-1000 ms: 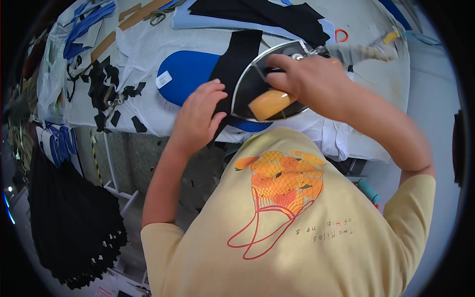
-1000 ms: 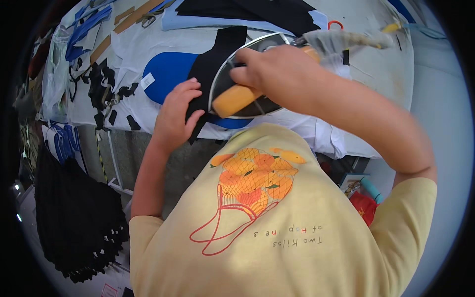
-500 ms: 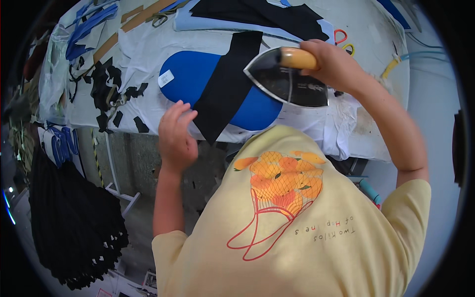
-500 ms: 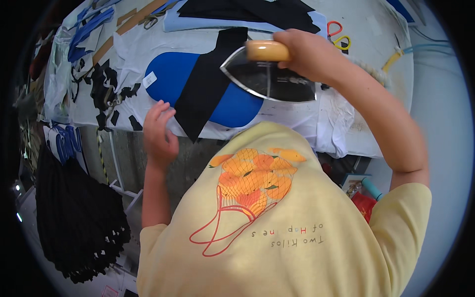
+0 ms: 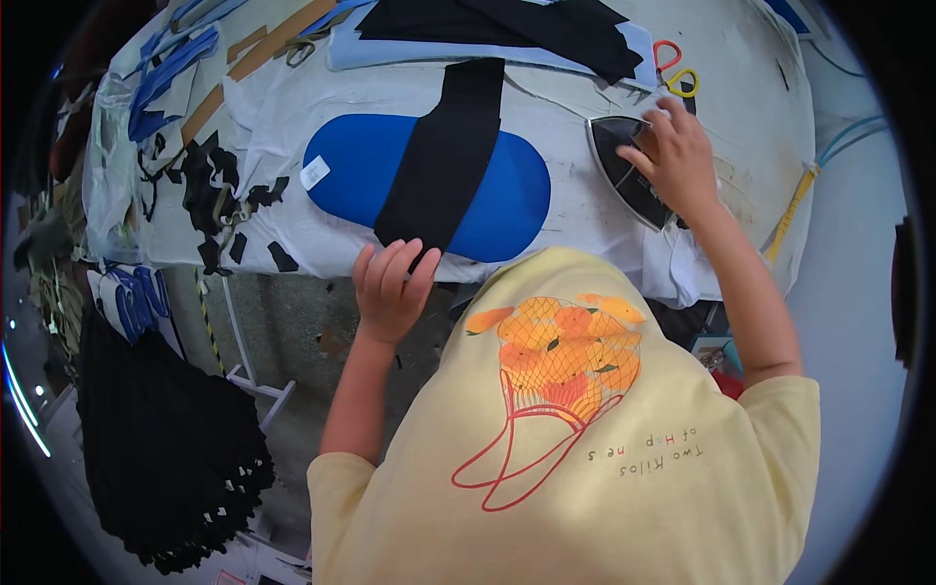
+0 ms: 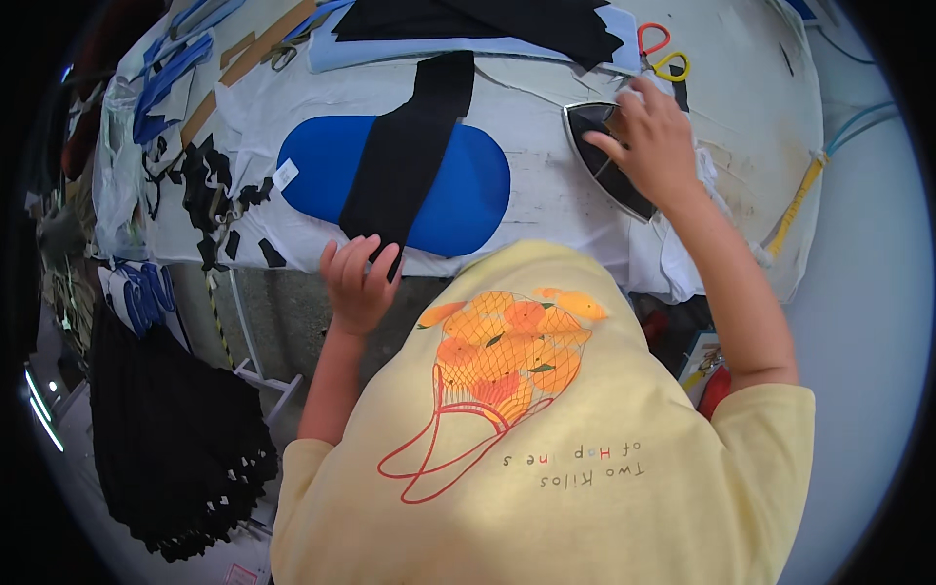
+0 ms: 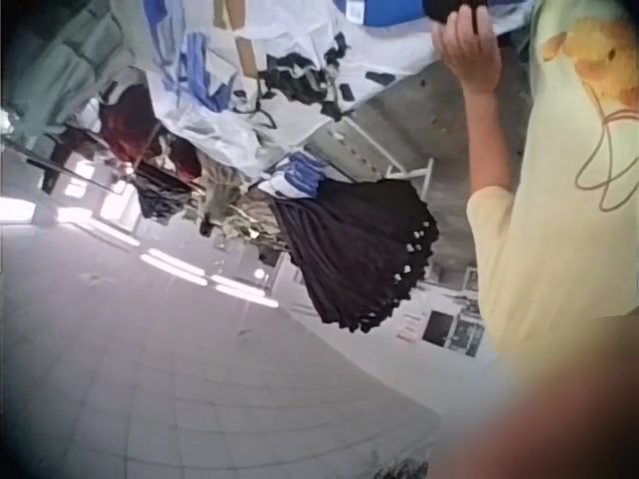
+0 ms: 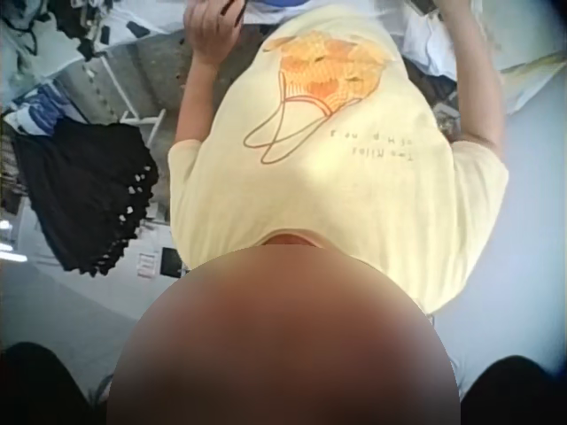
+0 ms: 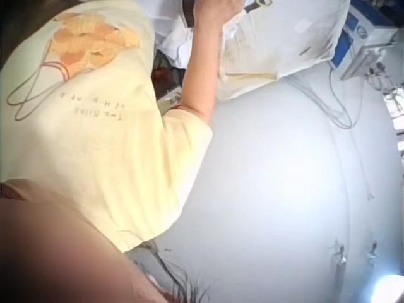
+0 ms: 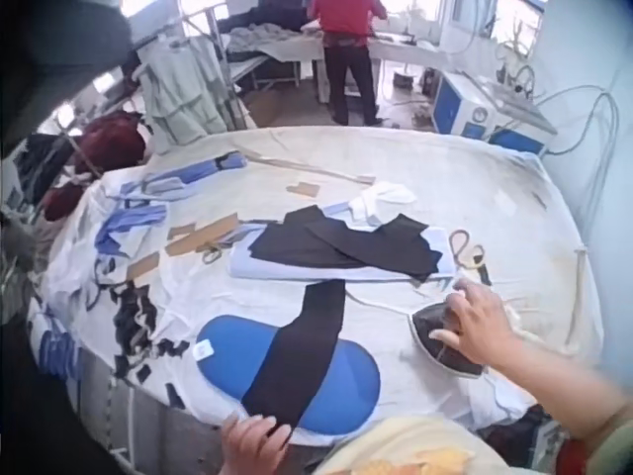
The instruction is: Ironing black fabric pieces on a specialized pressing board.
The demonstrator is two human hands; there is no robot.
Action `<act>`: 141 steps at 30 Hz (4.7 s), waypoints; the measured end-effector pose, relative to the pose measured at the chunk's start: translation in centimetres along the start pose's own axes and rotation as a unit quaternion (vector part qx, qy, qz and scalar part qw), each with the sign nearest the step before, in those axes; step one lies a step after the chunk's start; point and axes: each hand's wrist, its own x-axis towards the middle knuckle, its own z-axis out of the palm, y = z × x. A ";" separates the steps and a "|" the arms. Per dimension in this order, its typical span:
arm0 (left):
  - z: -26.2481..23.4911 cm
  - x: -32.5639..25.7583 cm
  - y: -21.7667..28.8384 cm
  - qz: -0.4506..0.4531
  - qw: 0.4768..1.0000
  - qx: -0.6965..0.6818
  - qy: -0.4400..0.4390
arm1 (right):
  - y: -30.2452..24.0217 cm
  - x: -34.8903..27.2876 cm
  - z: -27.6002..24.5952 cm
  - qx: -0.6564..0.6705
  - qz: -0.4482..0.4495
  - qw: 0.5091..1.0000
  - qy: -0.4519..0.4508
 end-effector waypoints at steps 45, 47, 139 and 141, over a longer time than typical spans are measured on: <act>-1.0 12.1 0.1 -0.127 0.954 -0.270 0.032 | -12.0 6.1 1.6 0.401 -0.193 0.894 0.042; -1.1 12.7 0.5 -0.142 0.959 -0.242 0.032 | -12.1 6.2 1.7 0.399 -0.192 0.895 0.049; -1.6 8.3 -1.4 -0.165 0.951 -0.263 -0.005 | -14.1 7.0 -10.6 0.105 -0.328 0.891 -0.296; -1.8 8.2 -1.7 -0.191 0.948 -0.252 0.029 | -14.4 6.7 -10.6 0.123 -0.333 0.882 -0.311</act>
